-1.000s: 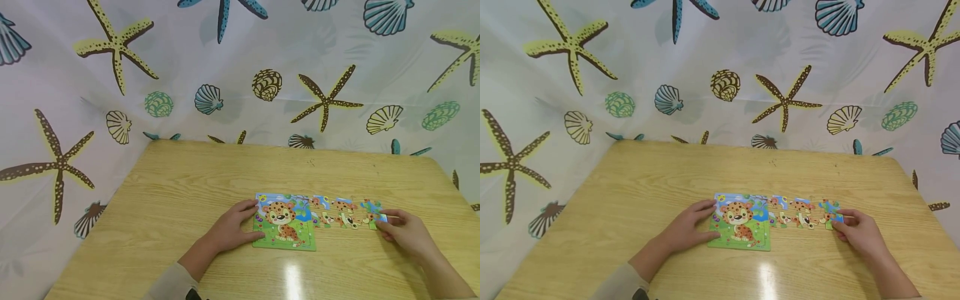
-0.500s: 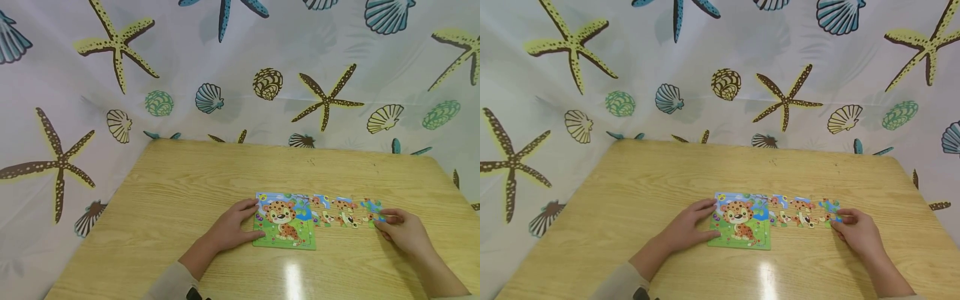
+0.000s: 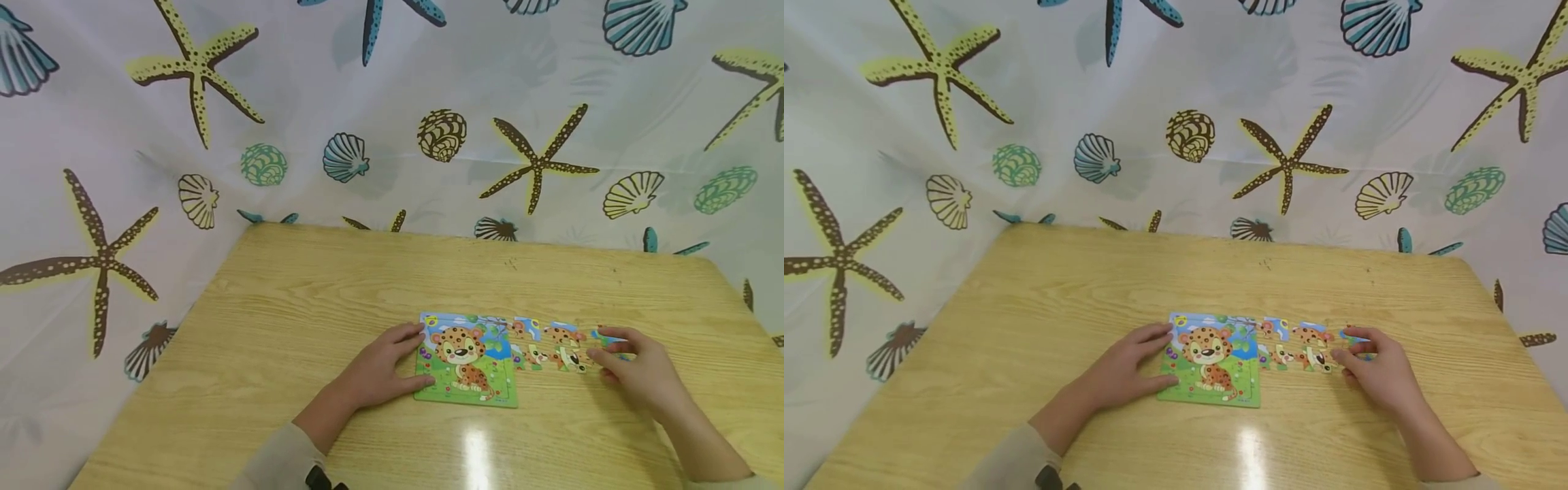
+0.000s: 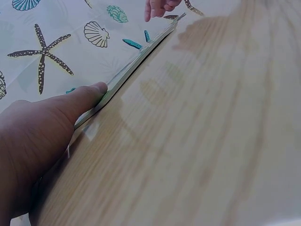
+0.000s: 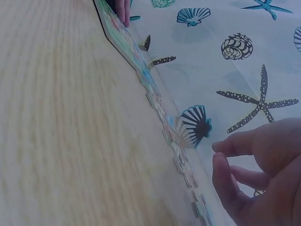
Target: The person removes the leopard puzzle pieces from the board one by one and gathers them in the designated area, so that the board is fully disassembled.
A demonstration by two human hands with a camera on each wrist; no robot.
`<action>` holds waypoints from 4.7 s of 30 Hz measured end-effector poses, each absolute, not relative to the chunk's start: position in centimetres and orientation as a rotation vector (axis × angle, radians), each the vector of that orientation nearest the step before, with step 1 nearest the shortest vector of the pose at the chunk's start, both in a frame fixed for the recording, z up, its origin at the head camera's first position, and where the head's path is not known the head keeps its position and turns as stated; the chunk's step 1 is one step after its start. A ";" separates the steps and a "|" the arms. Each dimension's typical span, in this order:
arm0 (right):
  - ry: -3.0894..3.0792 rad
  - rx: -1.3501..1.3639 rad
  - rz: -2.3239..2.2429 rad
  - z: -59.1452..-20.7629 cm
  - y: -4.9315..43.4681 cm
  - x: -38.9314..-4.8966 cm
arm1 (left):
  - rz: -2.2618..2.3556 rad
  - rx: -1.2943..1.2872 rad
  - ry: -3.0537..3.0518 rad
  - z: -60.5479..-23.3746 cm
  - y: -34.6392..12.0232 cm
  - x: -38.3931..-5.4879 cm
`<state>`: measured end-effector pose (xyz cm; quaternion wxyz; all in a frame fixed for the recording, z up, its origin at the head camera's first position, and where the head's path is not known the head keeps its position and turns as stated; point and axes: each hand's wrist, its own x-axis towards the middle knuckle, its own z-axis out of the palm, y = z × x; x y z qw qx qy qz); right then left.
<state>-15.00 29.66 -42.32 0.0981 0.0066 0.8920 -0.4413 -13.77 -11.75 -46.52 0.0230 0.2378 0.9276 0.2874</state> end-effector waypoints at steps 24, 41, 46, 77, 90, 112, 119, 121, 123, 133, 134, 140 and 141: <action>2.286 -0.153 -1.556 -41.9 22.2 -16.0 | 0.856 0.753 2.898 -46.9 -11.9 -13.9; 2.087 -0.363 -1.533 -42.6 14.6 -15.1 | 0.869 0.739 2.892 -46.9 -11.8 -14.0; 2.052 -0.409 -1.488 -42.8 13.1 -15.1 | 0.851 0.724 2.893 -46.9 -11.9 -13.9; 2.071 -0.324 -1.545 -43.1 11.3 -15.0 | 0.745 0.799 2.915 -46.5 -11.9 -14.0; 2.320 -0.347 -1.477 -43.2 13.5 -14.3 | 0.781 0.769 2.893 -46.8 -12.2 -13.8; 2.037 -0.223 -1.633 -43.4 20.7 -12.8 | 0.786 0.784 2.886 -46.7 -12.1 -13.7; 2.181 -0.210 -1.563 -43.4 22.6 -12.6 | 0.780 0.779 2.892 -46.8 -12.0 -13.9; 2.223 -0.185 -1.543 -43.3 23.1 -12.6 | 0.780 0.782 2.894 -46.8 -12.0 -13.9; 2.258 -0.159 -1.528 -43.3 23.5 -12.6 | 0.780 0.785 2.898 -46.8 -12.0 -13.9; 2.320 -0.111 -1.497 -43.8 24.0 -12.4 | 0.792 0.781 2.894 -46.6 -11.9 -13.9; 2.342 -0.113 -1.480 -43.8 23.8 -12.4 | 0.792 0.779 2.893 -46.6 -11.9 -13.9; 2.605 -0.113 -1.244 -43.6 22.8 -12.2 | 0.793 0.785 2.891 -46.5 -11.9 -13.9; 2.638 -0.112 -1.204 -43.6 22.7 -12.1 | 0.791 0.783 2.889 -46.5 -11.9 -13.9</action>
